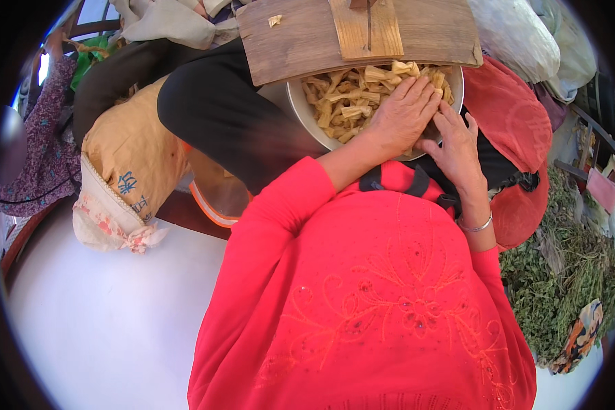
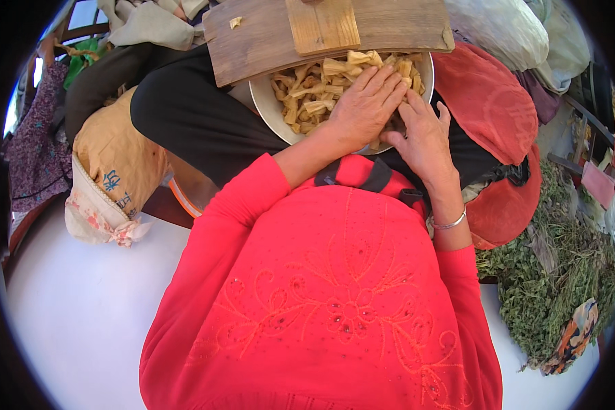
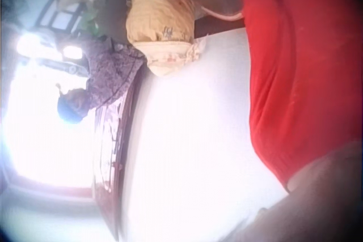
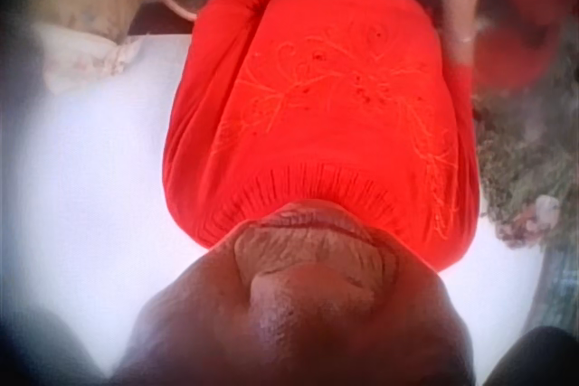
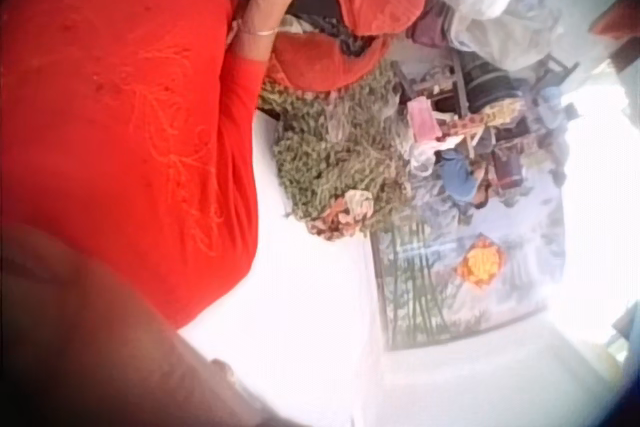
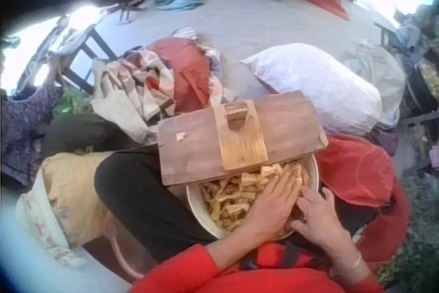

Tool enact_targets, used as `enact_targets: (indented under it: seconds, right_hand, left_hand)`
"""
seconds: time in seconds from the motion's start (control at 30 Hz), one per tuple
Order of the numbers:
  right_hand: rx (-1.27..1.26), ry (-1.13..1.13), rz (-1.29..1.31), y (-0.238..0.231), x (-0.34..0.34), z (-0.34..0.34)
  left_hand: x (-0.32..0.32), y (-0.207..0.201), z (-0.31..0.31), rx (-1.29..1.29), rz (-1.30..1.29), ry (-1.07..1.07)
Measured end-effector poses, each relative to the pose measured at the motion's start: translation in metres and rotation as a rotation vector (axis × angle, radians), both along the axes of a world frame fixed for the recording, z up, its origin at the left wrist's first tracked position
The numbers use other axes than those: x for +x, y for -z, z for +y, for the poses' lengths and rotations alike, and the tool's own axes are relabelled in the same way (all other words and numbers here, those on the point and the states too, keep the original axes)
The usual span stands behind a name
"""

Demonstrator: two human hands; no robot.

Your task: The person is shaping small pieces of dough into curled noodles by hand against a wooden board and placing them into a bowl.

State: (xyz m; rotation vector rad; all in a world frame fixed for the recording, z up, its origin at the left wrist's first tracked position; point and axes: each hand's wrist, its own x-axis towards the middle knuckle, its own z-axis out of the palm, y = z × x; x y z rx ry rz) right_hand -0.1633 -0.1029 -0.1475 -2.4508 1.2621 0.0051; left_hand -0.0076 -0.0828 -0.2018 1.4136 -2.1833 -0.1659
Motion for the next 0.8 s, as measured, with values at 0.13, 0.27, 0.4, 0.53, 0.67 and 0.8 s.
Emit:
enact_targets:
  seconds: [0.13,0.27,0.4,0.53,0.67,0.8]
  right_hand:
    - [-0.029,-0.098,0.045,-0.010,0.002,0.005]
    - [-0.048,-0.117,-0.234,-0.024,0.022,0.005]
    - [0.163,-0.151,-0.475,-0.011,0.040,-0.001]
    - [0.308,-0.133,-0.561,0.000,0.053,-0.006]
    - [0.268,0.075,-0.807,-0.009,0.048,-0.018]
    - [0.073,0.047,-0.789,-0.026,0.036,-0.029]
  left_hand:
    - [0.015,-0.001,0.019,0.087,-0.068,0.056]
    - [0.031,-0.024,0.035,0.165,0.130,-0.084]
    - [0.076,-0.029,0.048,0.177,-0.161,-0.426]
    - [0.096,-0.007,0.041,0.360,-0.398,-0.384]
    - [0.095,-0.025,0.040,0.470,-0.112,-0.330]
    - [0.084,-0.071,0.036,0.809,0.357,-0.210]
